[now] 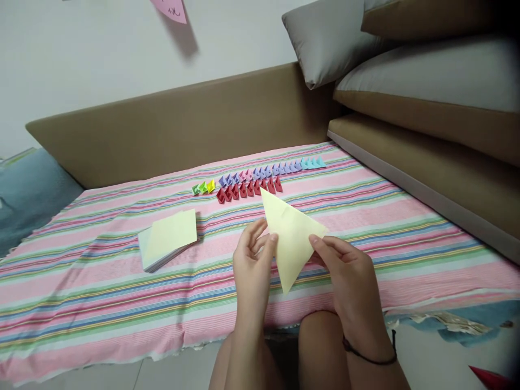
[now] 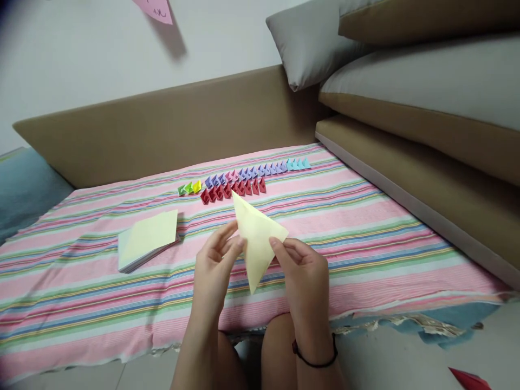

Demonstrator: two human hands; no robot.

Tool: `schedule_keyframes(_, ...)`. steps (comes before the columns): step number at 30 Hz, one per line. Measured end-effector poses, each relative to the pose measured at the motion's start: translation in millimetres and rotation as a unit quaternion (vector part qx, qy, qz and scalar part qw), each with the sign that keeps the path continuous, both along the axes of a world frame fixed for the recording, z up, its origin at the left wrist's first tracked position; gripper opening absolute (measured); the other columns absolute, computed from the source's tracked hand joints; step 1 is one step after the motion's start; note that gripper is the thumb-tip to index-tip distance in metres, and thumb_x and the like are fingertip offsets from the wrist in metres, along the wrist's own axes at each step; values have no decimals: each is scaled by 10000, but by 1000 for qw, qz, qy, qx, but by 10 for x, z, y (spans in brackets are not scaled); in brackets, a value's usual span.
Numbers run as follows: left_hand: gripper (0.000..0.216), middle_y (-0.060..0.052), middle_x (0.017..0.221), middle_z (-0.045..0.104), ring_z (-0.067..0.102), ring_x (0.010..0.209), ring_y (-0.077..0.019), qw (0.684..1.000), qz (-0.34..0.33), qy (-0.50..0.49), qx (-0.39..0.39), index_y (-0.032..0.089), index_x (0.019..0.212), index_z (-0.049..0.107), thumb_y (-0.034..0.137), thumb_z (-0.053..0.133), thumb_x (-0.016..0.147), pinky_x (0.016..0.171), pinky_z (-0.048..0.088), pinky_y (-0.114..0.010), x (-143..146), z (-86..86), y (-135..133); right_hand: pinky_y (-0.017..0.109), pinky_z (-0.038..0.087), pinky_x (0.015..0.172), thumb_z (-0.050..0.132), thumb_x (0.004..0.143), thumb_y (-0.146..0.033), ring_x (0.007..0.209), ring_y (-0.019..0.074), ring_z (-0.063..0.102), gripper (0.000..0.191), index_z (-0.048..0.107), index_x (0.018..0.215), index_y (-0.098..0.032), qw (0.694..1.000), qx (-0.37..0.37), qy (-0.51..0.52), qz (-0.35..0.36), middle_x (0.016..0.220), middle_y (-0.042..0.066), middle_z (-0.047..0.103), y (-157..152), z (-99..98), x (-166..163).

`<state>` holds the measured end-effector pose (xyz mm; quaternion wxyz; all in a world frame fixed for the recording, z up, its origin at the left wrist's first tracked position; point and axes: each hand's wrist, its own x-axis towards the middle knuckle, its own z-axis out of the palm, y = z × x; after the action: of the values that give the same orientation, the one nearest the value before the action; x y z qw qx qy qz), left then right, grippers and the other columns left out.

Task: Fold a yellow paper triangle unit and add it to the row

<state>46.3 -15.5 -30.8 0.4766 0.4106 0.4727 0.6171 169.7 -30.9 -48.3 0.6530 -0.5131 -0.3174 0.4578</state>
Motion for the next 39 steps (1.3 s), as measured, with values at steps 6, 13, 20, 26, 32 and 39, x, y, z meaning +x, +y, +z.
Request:
schedule_keyframes(6,801,-78,1283,588,576,1130,-253,962,-273,11,-22,248,1358,458,151,796,638,897,483,-307,45,33,-68,191,465,506,823,602,-356,538,106,583,218,697,628,-181,1000,3,-12,-21,567,-20,662,6,-32,0)
schedule_keyframes(13,507,-74,1155,654,586,1064,-226,960,-275,-39,-45,199,1295,536,318,665,820,865,453,-272,86,32,-114,196,466,502,829,585,-384,518,97,562,269,683,630,-162,998,12,54,-16,563,-11,649,17,-26,18)
schedule_keyframes(20,457,-145,1118,690,638,1033,-283,958,-97,-248,-102,83,1211,601,339,615,833,873,489,-340,32,-1,-60,182,471,584,793,659,-363,634,97,561,257,627,673,-168,997,30,52,-38,648,-29,644,22,-60,97)
schedule_keyframes(26,463,-135,1179,673,632,1080,-275,946,-80,-304,-86,98,1225,596,311,633,816,931,480,-340,-17,62,-68,240,503,640,785,665,-359,685,139,595,264,652,793,-171,998,31,40,-49,714,-8,663,33,-60,101)
schedule_keyframes(32,494,-129,1085,710,661,988,-267,970,-56,-218,-98,117,1183,617,364,702,763,823,515,-326,-62,33,-74,274,502,615,781,671,-361,664,162,605,414,657,1018,-172,999,14,31,22,746,17,688,45,-70,109)
schedule_keyframes(39,485,-124,957,733,668,884,-274,987,-66,-78,-120,106,1084,670,465,682,758,710,508,-320,-217,-41,-48,260,523,649,811,636,-329,780,188,666,357,669,934,-193,998,13,-32,46,930,58,735,70,-70,95)
